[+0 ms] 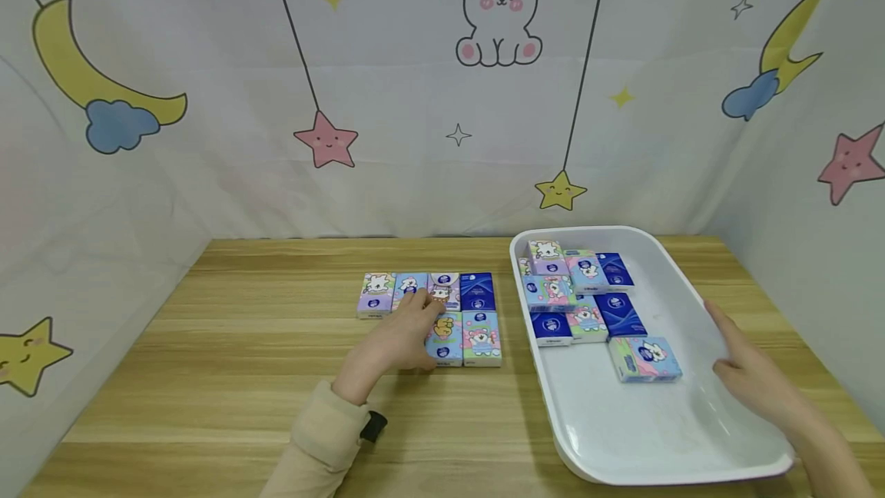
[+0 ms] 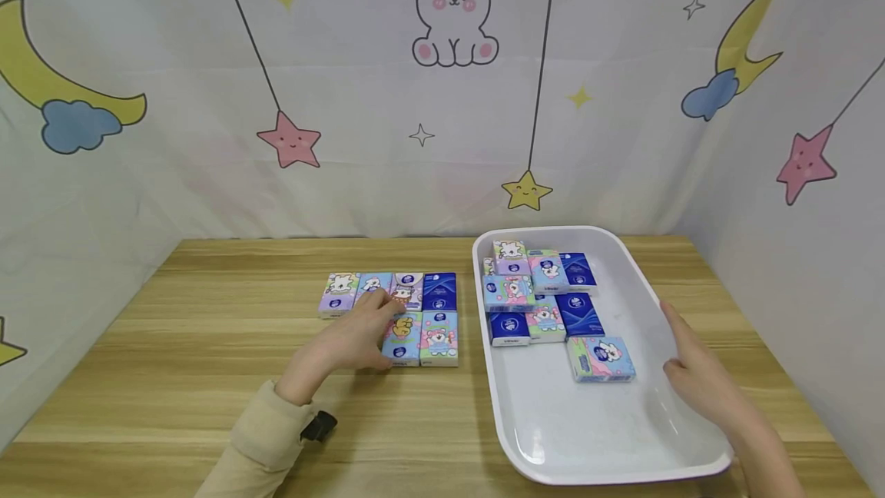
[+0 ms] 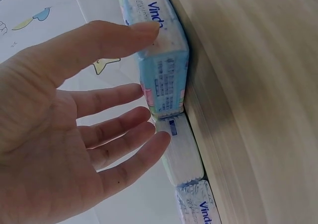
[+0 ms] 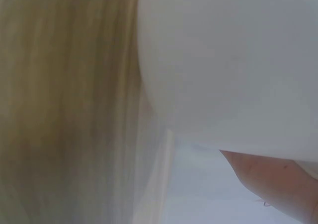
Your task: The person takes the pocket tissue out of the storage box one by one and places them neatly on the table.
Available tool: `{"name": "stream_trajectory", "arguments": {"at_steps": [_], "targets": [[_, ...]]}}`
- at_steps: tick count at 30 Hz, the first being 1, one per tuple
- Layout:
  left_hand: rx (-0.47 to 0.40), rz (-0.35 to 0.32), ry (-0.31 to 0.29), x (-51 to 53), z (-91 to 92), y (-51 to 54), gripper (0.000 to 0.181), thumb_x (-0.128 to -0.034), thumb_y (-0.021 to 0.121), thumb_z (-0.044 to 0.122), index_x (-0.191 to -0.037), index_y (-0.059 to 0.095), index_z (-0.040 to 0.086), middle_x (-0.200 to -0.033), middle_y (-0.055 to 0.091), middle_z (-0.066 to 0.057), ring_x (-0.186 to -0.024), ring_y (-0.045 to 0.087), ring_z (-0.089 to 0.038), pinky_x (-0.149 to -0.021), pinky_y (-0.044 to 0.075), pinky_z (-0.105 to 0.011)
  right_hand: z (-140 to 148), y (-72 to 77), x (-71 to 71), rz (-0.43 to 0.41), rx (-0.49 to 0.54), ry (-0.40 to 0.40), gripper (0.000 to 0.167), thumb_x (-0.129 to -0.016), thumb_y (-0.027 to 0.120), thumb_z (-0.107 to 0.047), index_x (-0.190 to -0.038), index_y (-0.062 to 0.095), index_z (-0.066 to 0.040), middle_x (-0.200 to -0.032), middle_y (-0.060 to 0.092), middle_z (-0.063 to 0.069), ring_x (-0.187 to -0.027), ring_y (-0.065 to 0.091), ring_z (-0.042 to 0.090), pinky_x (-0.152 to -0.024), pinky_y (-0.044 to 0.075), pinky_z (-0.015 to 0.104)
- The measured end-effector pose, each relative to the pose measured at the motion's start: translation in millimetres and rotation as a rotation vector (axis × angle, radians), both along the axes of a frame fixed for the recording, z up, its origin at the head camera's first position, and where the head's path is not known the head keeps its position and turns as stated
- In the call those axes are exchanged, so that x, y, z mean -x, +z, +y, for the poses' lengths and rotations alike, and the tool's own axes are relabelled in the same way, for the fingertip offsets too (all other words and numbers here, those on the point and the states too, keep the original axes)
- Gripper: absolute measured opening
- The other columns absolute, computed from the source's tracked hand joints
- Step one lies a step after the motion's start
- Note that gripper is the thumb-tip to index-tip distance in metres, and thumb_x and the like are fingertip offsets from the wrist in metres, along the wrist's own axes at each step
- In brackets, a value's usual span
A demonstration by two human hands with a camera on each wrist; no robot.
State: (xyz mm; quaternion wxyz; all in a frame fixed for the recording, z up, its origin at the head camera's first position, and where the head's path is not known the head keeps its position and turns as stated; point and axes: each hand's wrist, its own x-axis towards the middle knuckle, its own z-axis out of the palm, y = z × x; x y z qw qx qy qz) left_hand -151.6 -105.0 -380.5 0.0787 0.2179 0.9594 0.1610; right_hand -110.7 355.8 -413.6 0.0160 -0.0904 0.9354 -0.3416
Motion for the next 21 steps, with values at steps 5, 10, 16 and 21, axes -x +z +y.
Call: {"name": "stream_trajectory", "arguments": {"at_steps": [5, 10, 16, 21], "targets": [[-0.006, -0.003, -0.009, -1.4, -0.2, 1.7, 0.074, -0.0649, 0.086, 0.015, -0.13, 0.053, 0.003, -0.122, 0.048, -0.013, -0.107, 0.043, -0.025, -0.092, 0.049, -0.04, 0.2, -0.2, -1.0, 0.004, 0.009, 0.003, 0.08, -0.088, 0.035, 0.013, -0.154, -0.006, -0.006, -0.151, 0.003, 0.041, -0.128, 0.017, 0.068, -0.116, -0.01, 0.031], [-0.01, -0.033, -0.01, -3.3, 0.9, 4.4, 0.079, -0.0664, 0.086, 0.018, -0.135, 0.05, 0.004, -0.128, 0.047, -0.014, -0.115, 0.043, -0.027, -0.095, 0.049, -0.041, 0.4, -0.4, -1.0, 0.001, 0.014, 0.003, 0.081, -0.087, 0.036, 0.013, -0.154, -0.006, -0.006, -0.151, 0.002, 0.04, -0.129, 0.015, 0.067, -0.117, -0.01, 0.038], [0.008, -0.054, -0.007, -6.4, 4.1, 8.2, 0.079, -0.0708, 0.084, 0.02, -0.139, 0.046, 0.005, -0.135, 0.045, -0.017, -0.127, 0.041, -0.032, -0.1, 0.047, -0.045, 0.3, -1.1, -0.9, 0.015, 0.005, 0.002, 0.081, -0.087, 0.036, 0.013, -0.154, -0.006, -0.006, -0.151, 0.003, 0.041, -0.129, 0.015, 0.067, -0.116, -0.01, 0.029], [0.012, -0.007, -0.018, -7.2, 8.7, 9.3, 0.075, -0.0743, 0.082, 0.026, -0.137, 0.047, 0.003, -0.13, 0.048, -0.017, -0.123, 0.044, -0.032, -0.098, 0.048, -0.044, 0.7, -2.1, -0.2, 0.025, 0.004, -0.001, 0.081, -0.087, 0.036, 0.013, -0.154, -0.005, -0.007, -0.151, 0.003, 0.04, -0.13, 0.014, 0.067, -0.115, -0.01, 0.025]]}}
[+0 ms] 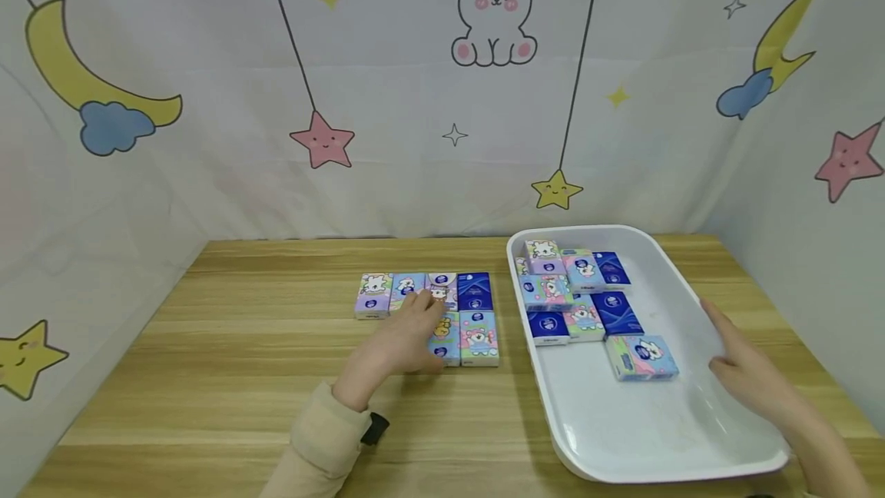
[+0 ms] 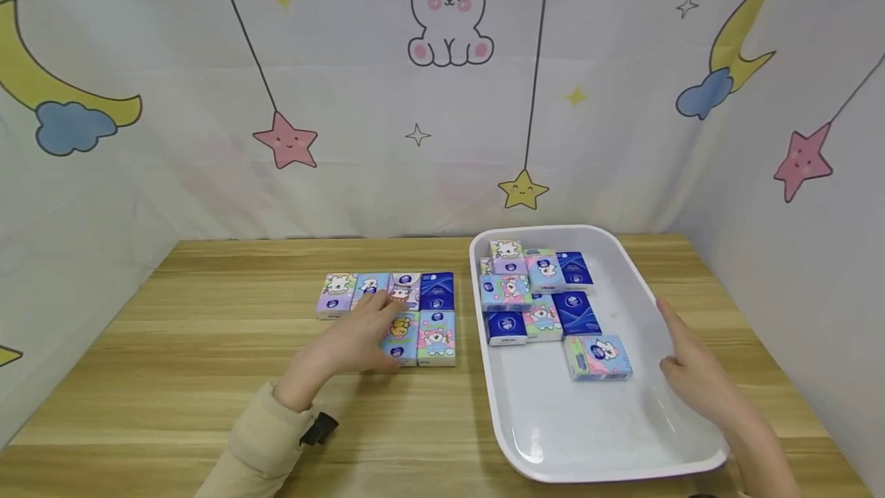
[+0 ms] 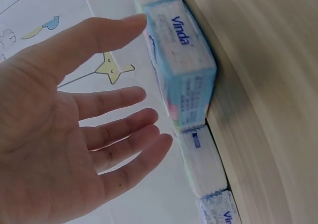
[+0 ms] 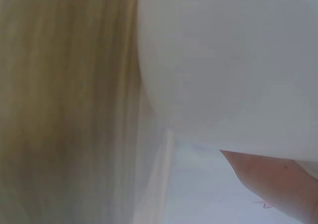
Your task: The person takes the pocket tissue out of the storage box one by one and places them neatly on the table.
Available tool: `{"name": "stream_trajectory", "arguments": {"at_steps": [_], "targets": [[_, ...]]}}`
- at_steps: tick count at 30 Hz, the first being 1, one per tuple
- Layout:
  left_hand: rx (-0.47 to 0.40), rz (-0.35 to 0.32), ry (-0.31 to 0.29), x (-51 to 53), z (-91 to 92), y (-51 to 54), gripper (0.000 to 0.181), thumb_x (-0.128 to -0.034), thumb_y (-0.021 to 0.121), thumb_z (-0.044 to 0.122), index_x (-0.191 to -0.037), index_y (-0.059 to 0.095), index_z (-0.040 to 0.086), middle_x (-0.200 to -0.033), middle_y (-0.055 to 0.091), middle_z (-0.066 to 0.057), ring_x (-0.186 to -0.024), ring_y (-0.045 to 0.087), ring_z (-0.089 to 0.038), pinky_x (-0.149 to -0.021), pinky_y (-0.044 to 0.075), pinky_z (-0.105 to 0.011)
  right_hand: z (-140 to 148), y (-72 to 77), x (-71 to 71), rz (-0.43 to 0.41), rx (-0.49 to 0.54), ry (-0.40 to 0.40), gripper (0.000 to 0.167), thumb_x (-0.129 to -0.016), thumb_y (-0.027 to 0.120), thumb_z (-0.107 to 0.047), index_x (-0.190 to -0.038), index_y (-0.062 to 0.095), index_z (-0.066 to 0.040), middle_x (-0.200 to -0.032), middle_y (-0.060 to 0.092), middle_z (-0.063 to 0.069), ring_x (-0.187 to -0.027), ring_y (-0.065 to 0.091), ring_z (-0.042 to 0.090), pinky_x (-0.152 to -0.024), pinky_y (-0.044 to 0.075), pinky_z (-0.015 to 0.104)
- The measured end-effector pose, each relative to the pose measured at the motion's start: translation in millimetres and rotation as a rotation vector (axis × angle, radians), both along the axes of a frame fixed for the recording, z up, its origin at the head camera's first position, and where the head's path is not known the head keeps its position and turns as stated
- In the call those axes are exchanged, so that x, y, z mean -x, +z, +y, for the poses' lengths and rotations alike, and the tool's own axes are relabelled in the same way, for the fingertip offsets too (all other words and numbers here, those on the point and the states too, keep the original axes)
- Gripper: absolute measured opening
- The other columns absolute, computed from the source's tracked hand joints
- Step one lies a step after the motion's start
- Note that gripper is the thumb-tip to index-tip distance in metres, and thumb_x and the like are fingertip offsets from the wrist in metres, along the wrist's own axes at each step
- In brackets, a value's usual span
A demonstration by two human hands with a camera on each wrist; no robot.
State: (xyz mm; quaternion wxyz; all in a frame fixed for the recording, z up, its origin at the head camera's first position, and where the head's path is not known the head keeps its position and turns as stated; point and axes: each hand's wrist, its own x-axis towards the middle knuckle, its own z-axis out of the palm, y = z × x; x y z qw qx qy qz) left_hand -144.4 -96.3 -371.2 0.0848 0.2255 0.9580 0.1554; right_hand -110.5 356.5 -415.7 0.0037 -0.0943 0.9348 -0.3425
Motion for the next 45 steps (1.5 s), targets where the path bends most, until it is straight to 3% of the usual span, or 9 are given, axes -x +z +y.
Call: {"name": "stream_trajectory", "arguments": {"at_steps": [5, 10, 16, 19, 23, 36, 39, 41, 45], "targets": [[-0.095, 0.044, -0.029, 0.2, 5.7, 0.8, 0.072, -0.0802, 0.077, 0.028, -0.139, 0.045, 0.001, -0.136, 0.046, -0.017, -0.126, 0.045, -0.031, -0.103, 0.046, -0.043, 0, -1.4, 0.6, 0.021, 0.007, 0.015, 0.081, -0.086, 0.035, 0.014, -0.153, -0.005, -0.004, -0.151, 0.002, 0.04, -0.133, 0.009, 0.065, -0.103, -0.011, 0.004], [-0.175, 0.11, -0.083, 1.2, 14.1, -0.5, 0.067, -0.0861, 0.071, 0.027, -0.142, 0.042, 0.004, -0.145, 0.042, -0.014, -0.134, 0.042, -0.029, -0.11, 0.041, -0.042, -1, 0.4, 0.5, -0.009, 0.015, 0.006, 0.081, -0.087, 0.035, 0.014, -0.153, -0.006, -0.005, -0.152, 0.0, 0.039, -0.133, 0.008, 0.065, -0.11, -0.013, 0.016], [-0.229, 0.222, -0.21, -3.2, 28.5, 1.7, 0.056, -0.0923, 0.062, 0.019, -0.144, 0.041, 0.008, -0.146, 0.043, -0.011, -0.136, 0.042, -0.025, -0.112, 0.04, -0.038, -1, 1.2, 0.1, -0.015, 0.026, 0.009, 0.08, -0.087, 0.035, 0.014, -0.154, -0.006, -0.005, -0.152, 0.0, 0.039, -0.133, 0.008, 0.065, -0.112, -0.013, 0.019], [-0.224, 0.275, -0.262, -6.4, 38.2, 3.7, 0.054, -0.0933, 0.06, 0.02, -0.143, 0.041, 0.009, -0.145, 0.046, -0.009, -0.134, 0.046, -0.024, -0.11, 0.042, -0.036, -1, 1.7, 0.1, -0.028, 0.024, 0.007, 0.081, -0.088, 0.036, 0.013, -0.154, -0.006, -0.007, -0.152, 0.0, 0.039, -0.132, 0.01, 0.065, -0.116, -0.012, 0.027], [-0.171, 0.322, -0.335, -7.3, 55.3, 5.4, 0.054, -0.094, 0.059, 0.024, -0.144, 0.041, 0.013, -0.144, 0.047, -0.005, -0.131, 0.049, -0.02, -0.109, 0.043, -0.032, -2, 1.6, -0.5, -0.046, 0.016, -0.003, 0.083, -0.086, 0.037, 0.013, -0.154, -0.006, -0.007, -0.152, 0.001, 0.039, -0.131, 0.012, 0.066, -0.117, -0.01, 0.037], [0.062, 0.326, -0.58, -6.7, 112.7, 23.1, 0.056, -0.0981, 0.052, 0.033, -0.149, 0.035, 0.015, -0.15, 0.043, -0.001, -0.141, 0.038, -0.014, -0.117, 0.031, -0.026, -2, 4.9, 0.8, -0.051, 0.014, -0.003, 0.083, -0.086, 0.037, 0.013, -0.154, -0.007, -0.007, -0.153, 0.0, 0.038, -0.134, 0.009, 0.063, -0.118, -0.01, 0.036], [0.113, 0.334, -0.633, -6.4, 126.3, 26.4, 0.056, -0.098, 0.052, 0.033, -0.149, 0.035, 0.016, -0.15, 0.043, 0.001, -0.14, 0.038, -0.012, -0.116, 0.031, -0.025, -2, 5.4, 1.0, -0.053, 0.028, -0.003, 0.084, -0.086, 0.037, 0.014, -0.154, -0.006, -0.006, -0.152, 0.0, 0.039, -0.133, 0.01, 0.064, -0.118, -0.008, 0.046], [0.153, 0.342, -0.666, -5.8, 135.0, 28.6, 0.056, -0.0979, 0.052, 0.032, -0.149, 0.034, 0.016, -0.15, 0.042, 0.002, -0.141, 0.038, -0.011, -0.117, 0.03, -0.024, -2, 5.8, 1.2, -0.064, 0.038, -0.005, 0.084, -0.085, 0.037, 0.014, -0.154, -0.007, -0.007, -0.152, -0.001, 0.039, -0.132, 0.01, 0.065, -0.115, -0.006, 0.059], [0.241, 0.354, -0.717, -3.4, 151.0, 32.7, 0.058, -0.0964, 0.055, 0.031, -0.149, 0.034, 0.019, -0.152, 0.04, 0.005, -0.141, 0.036, -0.009, -0.115, 0.031, -0.022, -2, 6.4, 1.9, -0.078, 0.038, -0.01, 0.085, -0.085, 0.037, 0.014, -0.153, -0.008, -0.007, -0.152, -0.002, 0.039, -0.132, 0.01, 0.066, -0.111, -0.002, 0.067]]}}
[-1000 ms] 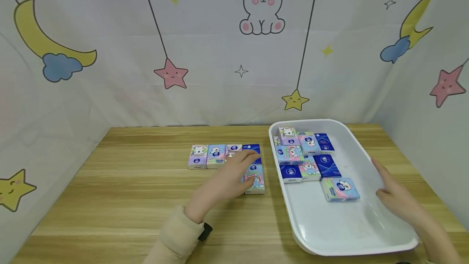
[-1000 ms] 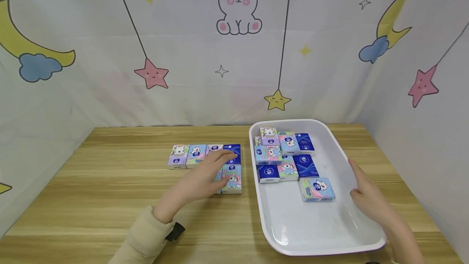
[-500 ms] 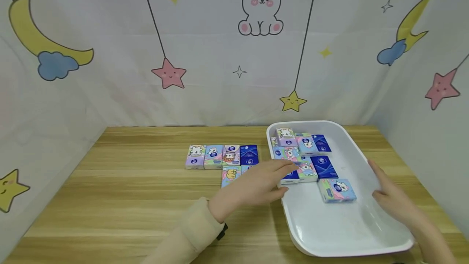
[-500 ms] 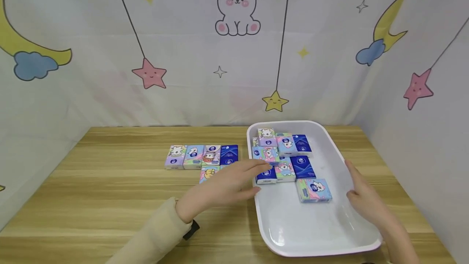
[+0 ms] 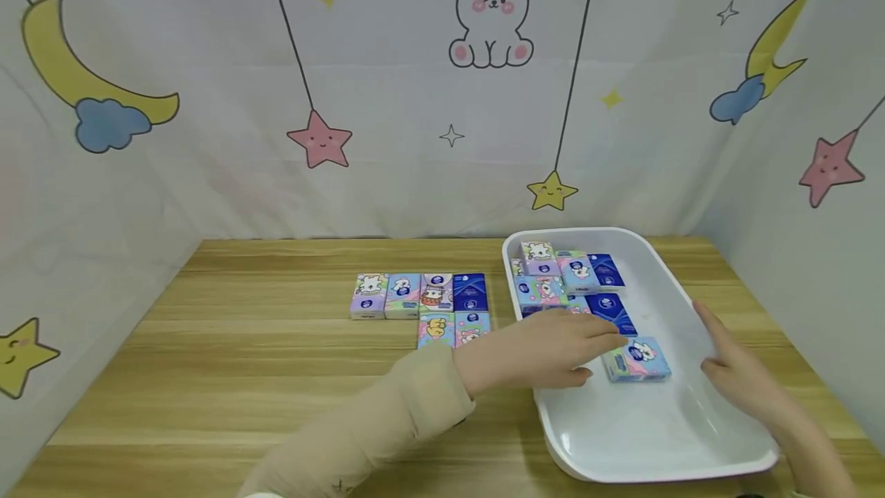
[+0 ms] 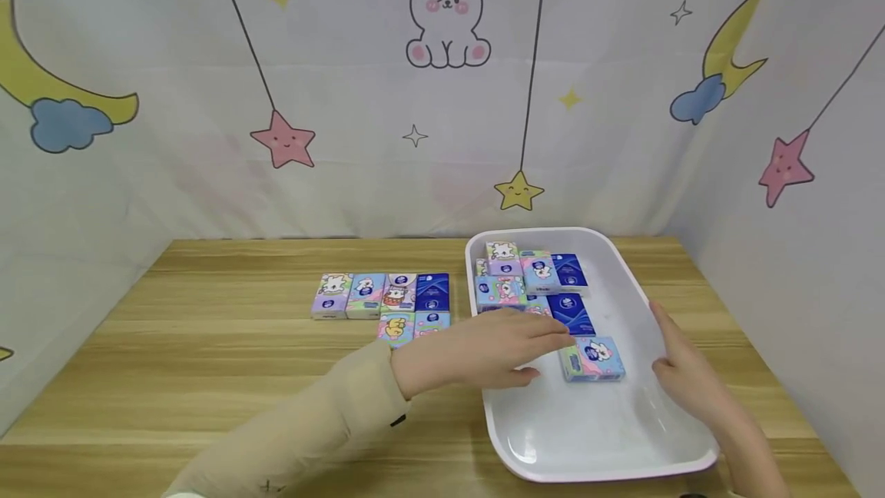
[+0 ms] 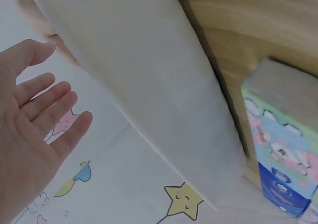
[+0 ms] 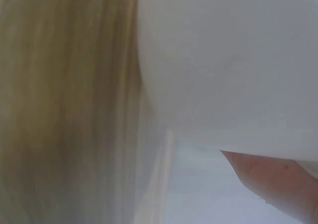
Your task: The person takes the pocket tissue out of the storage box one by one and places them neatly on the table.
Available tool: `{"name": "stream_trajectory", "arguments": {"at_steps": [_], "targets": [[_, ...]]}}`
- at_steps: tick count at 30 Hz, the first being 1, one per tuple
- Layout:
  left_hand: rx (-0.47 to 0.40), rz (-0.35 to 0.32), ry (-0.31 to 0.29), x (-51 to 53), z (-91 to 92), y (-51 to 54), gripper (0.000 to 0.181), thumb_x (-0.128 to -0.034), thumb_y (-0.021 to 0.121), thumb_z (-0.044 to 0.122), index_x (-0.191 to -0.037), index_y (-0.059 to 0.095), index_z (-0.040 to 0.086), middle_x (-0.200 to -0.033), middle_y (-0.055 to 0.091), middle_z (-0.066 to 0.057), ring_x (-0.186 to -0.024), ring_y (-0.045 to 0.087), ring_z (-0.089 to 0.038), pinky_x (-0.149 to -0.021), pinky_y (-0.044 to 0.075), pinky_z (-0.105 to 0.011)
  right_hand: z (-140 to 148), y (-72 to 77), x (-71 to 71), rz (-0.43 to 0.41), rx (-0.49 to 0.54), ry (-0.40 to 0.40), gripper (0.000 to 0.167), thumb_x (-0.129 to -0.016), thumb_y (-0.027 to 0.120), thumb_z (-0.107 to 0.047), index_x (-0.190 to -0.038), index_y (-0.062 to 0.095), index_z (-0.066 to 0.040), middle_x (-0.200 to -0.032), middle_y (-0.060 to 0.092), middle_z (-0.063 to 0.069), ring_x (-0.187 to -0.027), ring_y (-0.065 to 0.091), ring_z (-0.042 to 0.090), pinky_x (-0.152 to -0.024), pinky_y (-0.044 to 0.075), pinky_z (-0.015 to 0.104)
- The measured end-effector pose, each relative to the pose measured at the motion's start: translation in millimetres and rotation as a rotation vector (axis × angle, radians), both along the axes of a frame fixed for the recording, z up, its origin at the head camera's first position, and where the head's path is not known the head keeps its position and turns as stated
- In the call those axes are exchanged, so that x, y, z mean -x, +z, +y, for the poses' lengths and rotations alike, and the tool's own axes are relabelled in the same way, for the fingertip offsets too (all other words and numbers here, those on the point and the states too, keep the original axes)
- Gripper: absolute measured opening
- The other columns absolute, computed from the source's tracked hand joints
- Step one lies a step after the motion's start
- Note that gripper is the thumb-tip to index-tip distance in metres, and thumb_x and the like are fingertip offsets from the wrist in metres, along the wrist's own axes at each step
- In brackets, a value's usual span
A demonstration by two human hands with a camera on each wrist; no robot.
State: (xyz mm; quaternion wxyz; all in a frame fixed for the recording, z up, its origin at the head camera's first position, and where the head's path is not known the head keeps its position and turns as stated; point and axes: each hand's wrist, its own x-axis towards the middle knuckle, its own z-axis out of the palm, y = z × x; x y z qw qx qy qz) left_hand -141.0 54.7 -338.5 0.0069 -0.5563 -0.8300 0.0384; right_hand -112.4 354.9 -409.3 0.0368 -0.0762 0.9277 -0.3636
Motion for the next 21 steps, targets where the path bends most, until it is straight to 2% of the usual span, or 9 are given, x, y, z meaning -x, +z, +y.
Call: {"name": "stream_trajectory", "arguments": {"at_steps": [4, 7, 8, 9, 11, 15, 16, 19, 21], "targets": [[0.09, 0.028, -0.015, 4.5, 15.5, 3.0, 0.062, -0.0947, 0.057, 0.03, -0.15, 0.032, 0.022, -0.153, 0.037, 0.008, -0.142, 0.034, -0.007, -0.112, 0.036, -0.021, 0, -1.6, -0.7, 0.005, -0.004, -0.002, 0.084, -0.085, 0.037, 0.014, -0.153, -0.008, -0.007, -0.152, -0.001, 0.038, -0.131, 0.012, 0.066, -0.113, -0.002, 0.064], [0.151, 0.062, -0.031, 8.0, 27.5, 4.5, 0.063, -0.094, 0.059, 0.029, -0.15, 0.031, 0.024, -0.151, 0.039, 0.01, -0.14, 0.036, -0.005, -0.108, 0.039, -0.021, 0, -3.7, -1.7, 0.056, -0.022, 0.004, 0.084, -0.085, 0.038, 0.014, -0.154, -0.005, -0.007, -0.151, 0.003, 0.04, -0.129, 0.017, 0.067, -0.119, -0.005, 0.043], [0.167, 0.074, -0.035, 8.8, 31.5, 5.5, 0.063, -0.0936, 0.059, 0.027, -0.15, 0.031, 0.025, -0.15, 0.04, 0.01, -0.138, 0.038, -0.005, -0.107, 0.041, -0.021, 1, -4.3, -2.1, 0.07, -0.03, 0.005, 0.084, -0.085, 0.039, 0.013, -0.154, -0.004, -0.007, -0.151, 0.005, 0.04, -0.127, 0.019, 0.067, -0.118, -0.005, 0.036], [0.182, 0.089, -0.038, 9.5, 35.4, 6.4, 0.064, -0.0931, 0.06, 0.026, -0.15, 0.031, 0.025, -0.149, 0.041, 0.011, -0.137, 0.039, -0.005, -0.106, 0.041, -0.021, 1, -4.6, -2.0, 0.08, -0.033, 0.008, 0.084, -0.085, 0.039, 0.013, -0.154, -0.004, -0.008, -0.151, 0.005, 0.04, -0.126, 0.02, 0.068, -0.119, -0.002, 0.037], [0.222, 0.113, -0.033, 10.7, 43.1, 8.0, 0.065, -0.0925, 0.062, 0.026, -0.15, 0.031, 0.027, -0.149, 0.041, 0.012, -0.137, 0.039, -0.004, -0.106, 0.041, -0.02, 2, -5.0, -1.6, 0.103, -0.048, 0.013, 0.084, -0.085, 0.04, 0.013, -0.154, -0.003, -0.007, -0.15, 0.008, 0.041, -0.124, 0.024, 0.068, -0.116, 0.0, 0.021], [0.28, 0.116, 0.002, 12.7, 58.1, 8.8, 0.064, -0.0929, 0.061, 0.026, -0.149, 0.031, 0.031, -0.149, 0.04, 0.014, -0.137, 0.038, -0.003, -0.108, 0.039, -0.021, 3, -5.1, -1.3, 0.099, -0.048, 0.02, 0.084, -0.085, 0.041, 0.012, -0.154, -0.003, -0.007, -0.15, 0.009, 0.041, -0.123, 0.027, 0.068, -0.119, 0.007, 0.033], [0.292, 0.121, 0.005, 13.1, 61.6, 8.1, 0.062, -0.0931, 0.061, 0.026, -0.148, 0.032, 0.031, -0.148, 0.04, 0.015, -0.136, 0.039, -0.003, -0.107, 0.04, -0.021, 3, -5.3, -1.5, 0.103, -0.052, 0.02, 0.084, -0.085, 0.041, 0.012, -0.154, -0.002, -0.007, -0.149, 0.011, 0.042, -0.122, 0.028, 0.068, -0.117, 0.007, 0.031], [0.303, 0.124, 0.017, 13.6, 70.8, 3.7, 0.058, -0.0934, 0.061, 0.024, -0.145, 0.036, 0.033, -0.143, 0.044, 0.017, -0.13, 0.043, 0.0, -0.102, 0.042, -0.019, 3, -5.9, -2.2, 0.096, -0.042, 0.026, 0.084, -0.085, 0.041, 0.012, -0.154, -0.003, -0.007, -0.149, 0.01, 0.043, -0.122, 0.027, 0.069, -0.116, 0.007, 0.049], [0.309, 0.143, 0.021, 13.3, 76.6, 0.2, 0.056, -0.0938, 0.061, 0.025, -0.143, 0.038, 0.034, -0.139, 0.047, 0.018, -0.126, 0.046, 0.001, -0.099, 0.044, -0.018, 4, -6.9, -2.5, 0.109, -0.042, 0.028, 0.084, -0.085, 0.041, 0.013, -0.154, -0.002, -0.006, -0.148, 0.011, 0.043, -0.122, 0.027, 0.069, -0.119, 0.006, 0.037]]}}
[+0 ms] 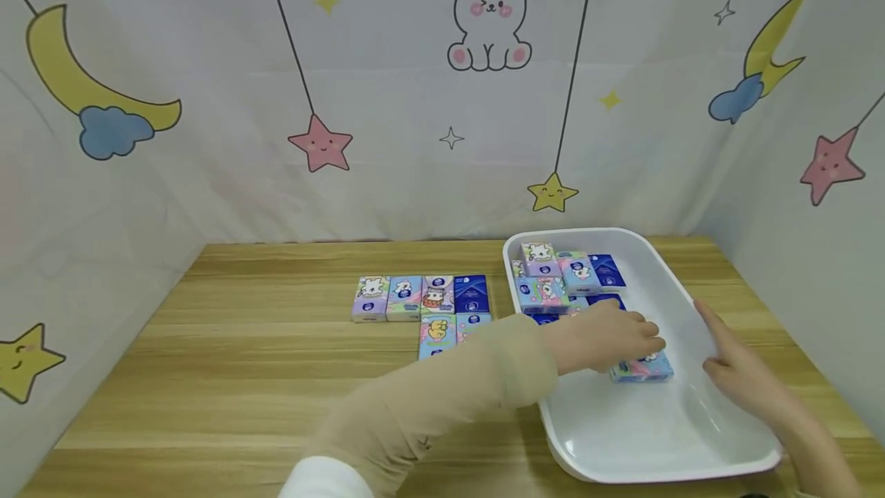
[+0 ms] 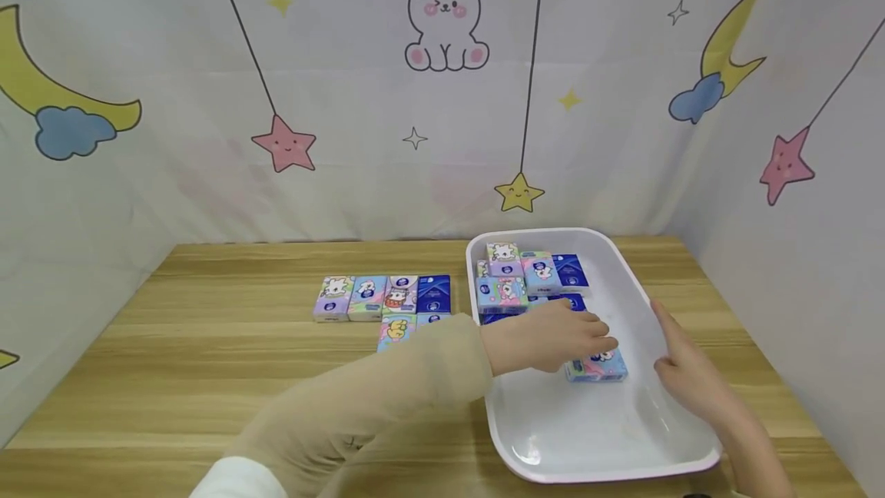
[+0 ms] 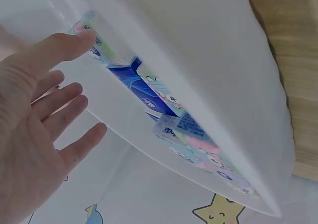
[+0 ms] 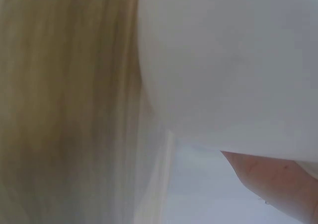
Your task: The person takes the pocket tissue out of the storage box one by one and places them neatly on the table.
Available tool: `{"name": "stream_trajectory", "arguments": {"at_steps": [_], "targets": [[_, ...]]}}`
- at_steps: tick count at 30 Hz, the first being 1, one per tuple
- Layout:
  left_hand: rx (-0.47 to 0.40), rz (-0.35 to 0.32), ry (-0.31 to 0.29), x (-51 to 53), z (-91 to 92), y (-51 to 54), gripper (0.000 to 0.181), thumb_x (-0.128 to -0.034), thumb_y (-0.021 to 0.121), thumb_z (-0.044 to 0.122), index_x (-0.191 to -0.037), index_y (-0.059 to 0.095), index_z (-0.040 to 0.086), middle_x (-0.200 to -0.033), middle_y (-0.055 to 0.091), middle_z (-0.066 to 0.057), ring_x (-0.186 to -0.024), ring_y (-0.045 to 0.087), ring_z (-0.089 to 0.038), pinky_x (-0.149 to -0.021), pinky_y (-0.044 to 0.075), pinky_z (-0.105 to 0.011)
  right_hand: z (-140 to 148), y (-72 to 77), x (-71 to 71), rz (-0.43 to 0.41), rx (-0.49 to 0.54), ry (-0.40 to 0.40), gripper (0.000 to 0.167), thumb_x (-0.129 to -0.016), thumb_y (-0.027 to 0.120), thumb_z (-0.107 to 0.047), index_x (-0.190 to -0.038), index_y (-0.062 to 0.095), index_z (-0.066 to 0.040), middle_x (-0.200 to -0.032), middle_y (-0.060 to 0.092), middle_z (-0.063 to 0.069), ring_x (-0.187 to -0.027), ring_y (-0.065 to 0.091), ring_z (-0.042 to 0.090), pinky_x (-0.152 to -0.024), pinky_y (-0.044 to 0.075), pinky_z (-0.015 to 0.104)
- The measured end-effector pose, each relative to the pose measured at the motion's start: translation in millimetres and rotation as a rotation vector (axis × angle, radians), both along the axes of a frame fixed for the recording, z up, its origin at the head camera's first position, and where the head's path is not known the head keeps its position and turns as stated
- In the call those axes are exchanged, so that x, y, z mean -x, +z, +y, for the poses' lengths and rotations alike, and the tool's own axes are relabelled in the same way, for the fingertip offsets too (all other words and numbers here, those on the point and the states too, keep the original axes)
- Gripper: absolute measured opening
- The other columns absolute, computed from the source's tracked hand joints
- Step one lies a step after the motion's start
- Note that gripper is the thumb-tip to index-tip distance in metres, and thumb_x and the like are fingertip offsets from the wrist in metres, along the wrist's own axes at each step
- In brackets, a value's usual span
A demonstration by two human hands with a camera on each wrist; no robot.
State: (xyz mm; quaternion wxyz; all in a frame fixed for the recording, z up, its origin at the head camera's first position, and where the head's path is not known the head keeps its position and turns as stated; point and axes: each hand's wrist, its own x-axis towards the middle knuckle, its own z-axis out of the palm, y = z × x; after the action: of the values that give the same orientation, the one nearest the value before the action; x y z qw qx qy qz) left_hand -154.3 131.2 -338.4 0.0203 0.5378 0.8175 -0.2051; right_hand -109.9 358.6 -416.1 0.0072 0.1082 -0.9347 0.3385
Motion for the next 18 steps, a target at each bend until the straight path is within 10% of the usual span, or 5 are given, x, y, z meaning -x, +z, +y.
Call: {"name": "stream_trajectory", "arguments": {"at_steps": [6, 18], "targets": [[0.045, 0.07, 0.014, -0.2, 14.8, -13.7, 0.045, -0.0989, 0.052, 0.029, -0.141, 0.039, 0.039, -0.136, 0.048, 0.021, -0.122, 0.048, 0.002, -0.097, 0.044, -0.018, -1, -0.6, 0.5, 0.037, -0.029, -0.006, 0.083, -0.085, 0.042, 0.013, -0.154, 0.0, -0.006, -0.148, 0.014, 0.043, -0.12, 0.03, 0.068, -0.103, 0.006, 0.001], [0.125, 0.126, 0.008, 1.5, 25.6, -31.2, 0.055, -0.0994, 0.049, 0.031, -0.147, 0.025, 0.043, -0.147, 0.038, 0.022, -0.13, 0.043, 0.001, -0.103, 0.041, -0.019, -2, 0.1, 0.8, 0.03, -0.007, 0.001, 0.083, -0.086, 0.041, 0.013, -0.154, -0.002, -0.006, -0.148, 0.01, 0.043, -0.122, 0.026, 0.069, -0.12, 0.006, 0.028]]}}
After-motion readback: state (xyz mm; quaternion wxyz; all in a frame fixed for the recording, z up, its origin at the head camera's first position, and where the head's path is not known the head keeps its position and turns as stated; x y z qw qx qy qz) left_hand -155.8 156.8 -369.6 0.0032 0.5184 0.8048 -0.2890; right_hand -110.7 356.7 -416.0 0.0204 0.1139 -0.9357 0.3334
